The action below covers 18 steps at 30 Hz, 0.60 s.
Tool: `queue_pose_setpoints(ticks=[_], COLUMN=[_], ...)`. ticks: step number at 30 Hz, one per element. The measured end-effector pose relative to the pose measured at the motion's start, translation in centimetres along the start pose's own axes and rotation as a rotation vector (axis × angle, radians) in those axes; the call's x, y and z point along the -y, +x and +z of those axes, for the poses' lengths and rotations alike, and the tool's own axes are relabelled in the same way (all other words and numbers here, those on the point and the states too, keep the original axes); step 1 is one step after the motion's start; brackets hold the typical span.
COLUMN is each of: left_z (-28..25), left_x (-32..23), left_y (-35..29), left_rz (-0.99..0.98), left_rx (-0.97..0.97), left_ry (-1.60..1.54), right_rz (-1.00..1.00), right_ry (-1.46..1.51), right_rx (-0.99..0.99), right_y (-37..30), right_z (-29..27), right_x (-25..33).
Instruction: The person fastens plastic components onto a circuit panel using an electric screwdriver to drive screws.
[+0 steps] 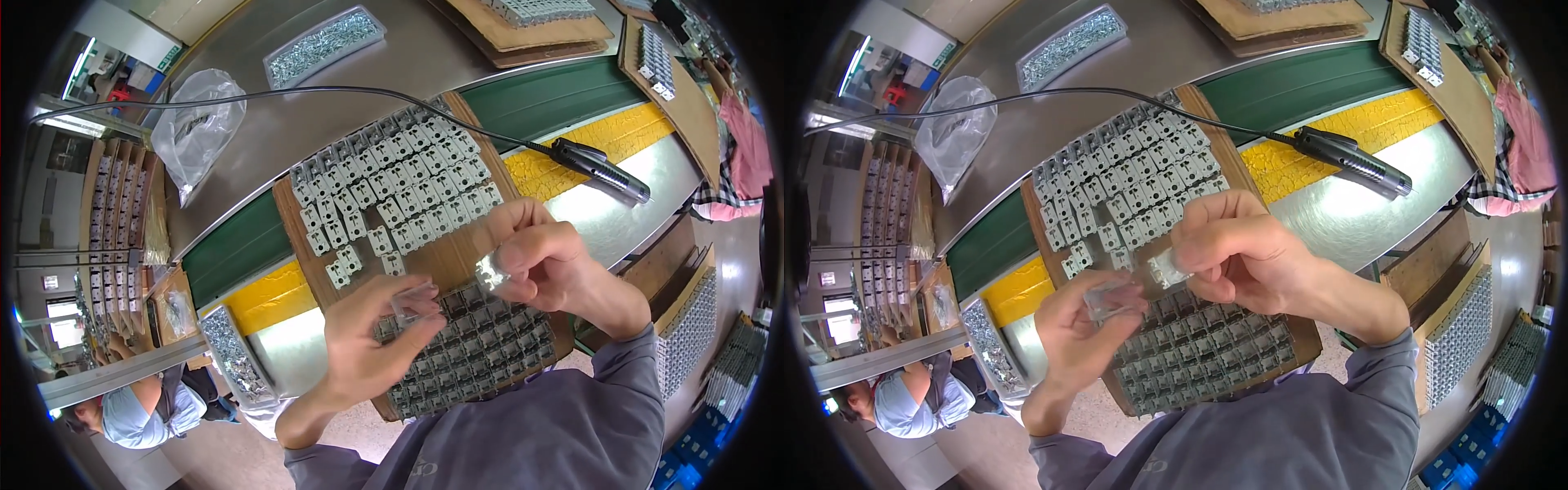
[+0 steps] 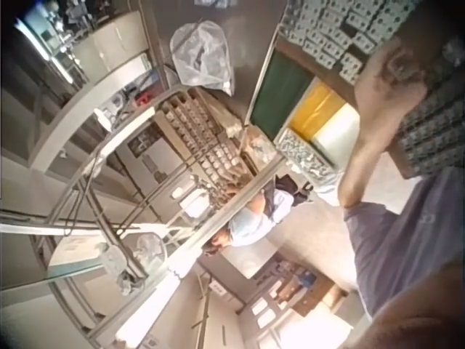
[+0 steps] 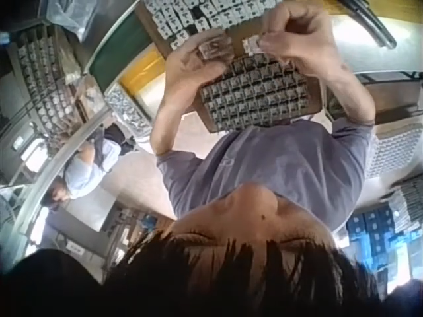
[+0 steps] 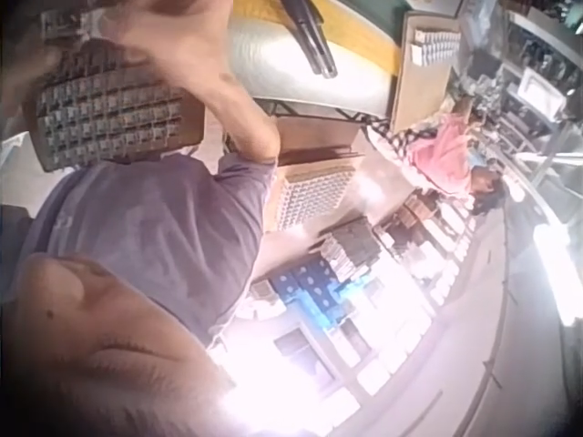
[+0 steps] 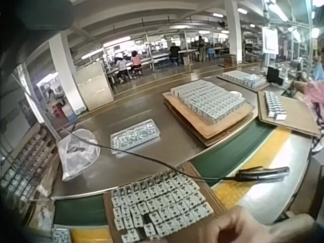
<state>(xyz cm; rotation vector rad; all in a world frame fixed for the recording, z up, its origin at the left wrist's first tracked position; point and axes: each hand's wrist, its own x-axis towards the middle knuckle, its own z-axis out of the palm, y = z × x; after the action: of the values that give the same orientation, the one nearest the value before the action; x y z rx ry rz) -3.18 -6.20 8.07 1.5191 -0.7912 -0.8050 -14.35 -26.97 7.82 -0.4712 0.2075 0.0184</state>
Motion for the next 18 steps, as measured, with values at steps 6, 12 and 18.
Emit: queue_pose_setpoints(ticks=[6,12,18], left_z=[0.3,0.2,0.2], left_x=[0.1,0.6,1.3], left_y=[0.2,0.0,0.2], left_rz=[0.31,0.31,0.23], left_rx=[-0.027,-0.034,-0.028], left_ry=[0.225,0.249,0.146], right_rz=[0.082,0.084,-0.035], right_ry=[0.093,0.072,-0.053], right_rx=[0.008,-0.051,-0.056], right_y=[0.2,0.2,0.4], right_z=[-0.2,0.0,-0.4], right_x=[-1.1,-1.4,-2.2])
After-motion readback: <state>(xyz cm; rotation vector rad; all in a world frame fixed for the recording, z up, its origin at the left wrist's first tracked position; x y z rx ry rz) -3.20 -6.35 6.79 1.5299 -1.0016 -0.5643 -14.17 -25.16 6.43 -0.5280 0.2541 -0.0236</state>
